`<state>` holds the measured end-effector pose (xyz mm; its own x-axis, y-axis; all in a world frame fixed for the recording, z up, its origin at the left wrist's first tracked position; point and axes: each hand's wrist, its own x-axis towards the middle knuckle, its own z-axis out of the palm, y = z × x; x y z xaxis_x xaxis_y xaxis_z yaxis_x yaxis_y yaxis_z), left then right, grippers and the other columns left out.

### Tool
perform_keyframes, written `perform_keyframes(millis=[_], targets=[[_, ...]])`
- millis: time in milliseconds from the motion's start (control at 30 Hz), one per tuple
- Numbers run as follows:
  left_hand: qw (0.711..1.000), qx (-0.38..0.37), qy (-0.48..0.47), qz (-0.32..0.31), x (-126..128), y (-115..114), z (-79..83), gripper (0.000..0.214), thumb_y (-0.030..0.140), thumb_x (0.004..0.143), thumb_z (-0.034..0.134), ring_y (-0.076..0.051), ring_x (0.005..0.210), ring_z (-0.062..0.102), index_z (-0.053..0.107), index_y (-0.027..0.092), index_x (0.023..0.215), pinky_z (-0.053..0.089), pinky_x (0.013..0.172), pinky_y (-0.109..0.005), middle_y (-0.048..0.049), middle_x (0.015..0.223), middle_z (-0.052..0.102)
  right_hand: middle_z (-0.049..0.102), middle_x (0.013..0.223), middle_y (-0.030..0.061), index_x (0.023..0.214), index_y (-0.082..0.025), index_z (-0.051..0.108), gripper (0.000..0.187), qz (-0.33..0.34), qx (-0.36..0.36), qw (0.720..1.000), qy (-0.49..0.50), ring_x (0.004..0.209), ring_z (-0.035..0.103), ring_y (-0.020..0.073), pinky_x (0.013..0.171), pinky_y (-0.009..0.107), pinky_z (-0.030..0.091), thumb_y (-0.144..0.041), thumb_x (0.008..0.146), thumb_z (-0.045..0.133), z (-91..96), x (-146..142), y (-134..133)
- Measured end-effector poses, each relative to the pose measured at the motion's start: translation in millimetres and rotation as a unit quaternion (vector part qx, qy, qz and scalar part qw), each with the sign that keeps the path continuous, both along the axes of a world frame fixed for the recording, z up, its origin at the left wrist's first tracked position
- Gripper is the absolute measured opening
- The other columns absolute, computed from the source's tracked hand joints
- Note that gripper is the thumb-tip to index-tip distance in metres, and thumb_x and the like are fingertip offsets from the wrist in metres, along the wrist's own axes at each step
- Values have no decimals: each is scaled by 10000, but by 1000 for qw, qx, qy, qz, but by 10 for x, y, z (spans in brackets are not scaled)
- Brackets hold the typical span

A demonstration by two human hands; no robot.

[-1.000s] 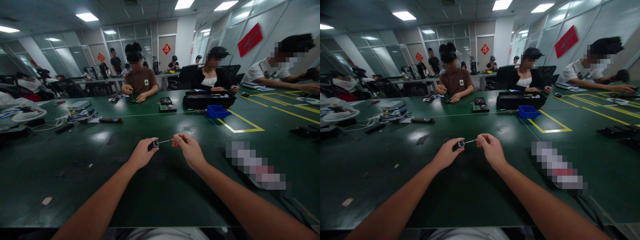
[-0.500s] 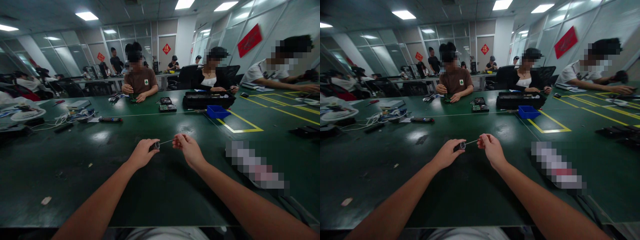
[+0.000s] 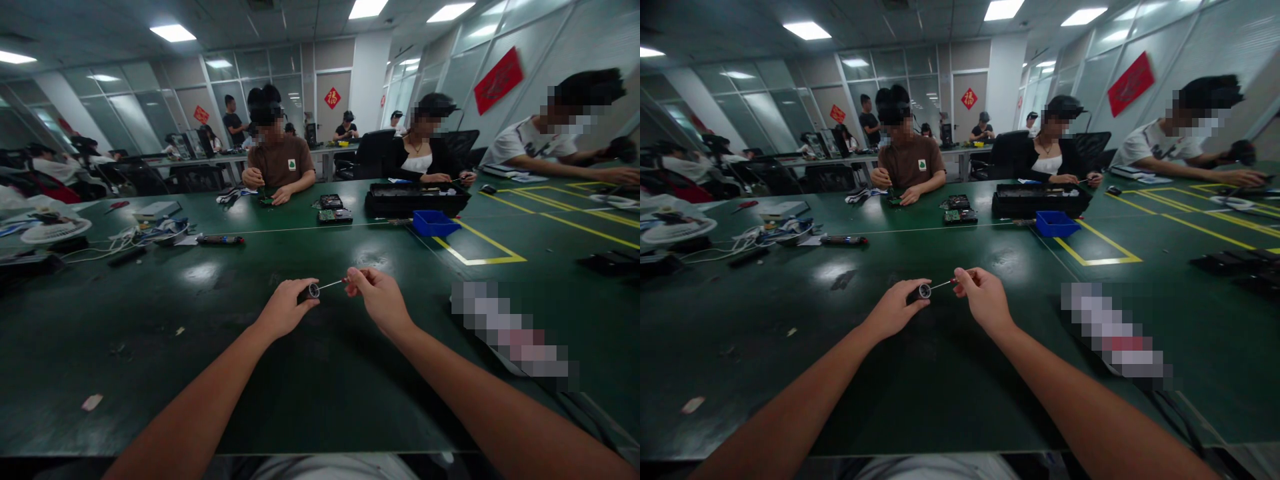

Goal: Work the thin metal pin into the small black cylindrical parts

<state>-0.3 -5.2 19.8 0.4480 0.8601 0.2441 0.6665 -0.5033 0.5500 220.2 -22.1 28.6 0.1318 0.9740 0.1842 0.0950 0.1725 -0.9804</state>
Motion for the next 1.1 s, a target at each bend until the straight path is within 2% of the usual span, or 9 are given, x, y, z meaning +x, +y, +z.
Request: perform_keyframes(millis=[167,500,667,967,1100], targets=[[1000,1,-8,-2,-2,7,3,415,279,896,642,-248,1111,592,586,256,1307,445,986,-428,-55,1188,668,709,740,63,813,-164,691,388,12,-31,997,74,664,661,180,686,343,531,-552,797,690,-35,-4,25],[1000,10,-21,-13,-7,3,-22,431,297,893,658,-240,1109,585,583,275,1316,431,991,-417,-42,1180,666,690,715,46,773,-171,688,363,-8,-77,988,130,633,641,154,667,319,540,-532,782,717,-59,-34,30],[1000,3,-17,-11,-10,-3,-21,440,302,892,659,-238,1089,584,576,281,1323,439,973,-419,-40,1163,665,679,706,38,784,-166,691,376,5,-102,981,164,633,637,148,664,306,539,-539,764,736,-81,-23,54],[1000,-4,-16,-13,-3,-12,-20,443,313,897,646,-245,1085,578,570,275,1332,442,965,-429,-49,1155,661,687,724,57,773,-175,692,375,-2,-85,984,154,645,644,169,667,332,553,-547,759,733,-66,-29,46],[1000,1,-12,-15,-14,-9,-28,437,314,899,644,-246,1096,574,572,278,1329,436,970,-428,-49,1179,657,646,626,28,775,-175,704,398,-8,-62,996,70,562,593,154,578,305,496,-572,783,694,-36,-9,19]])
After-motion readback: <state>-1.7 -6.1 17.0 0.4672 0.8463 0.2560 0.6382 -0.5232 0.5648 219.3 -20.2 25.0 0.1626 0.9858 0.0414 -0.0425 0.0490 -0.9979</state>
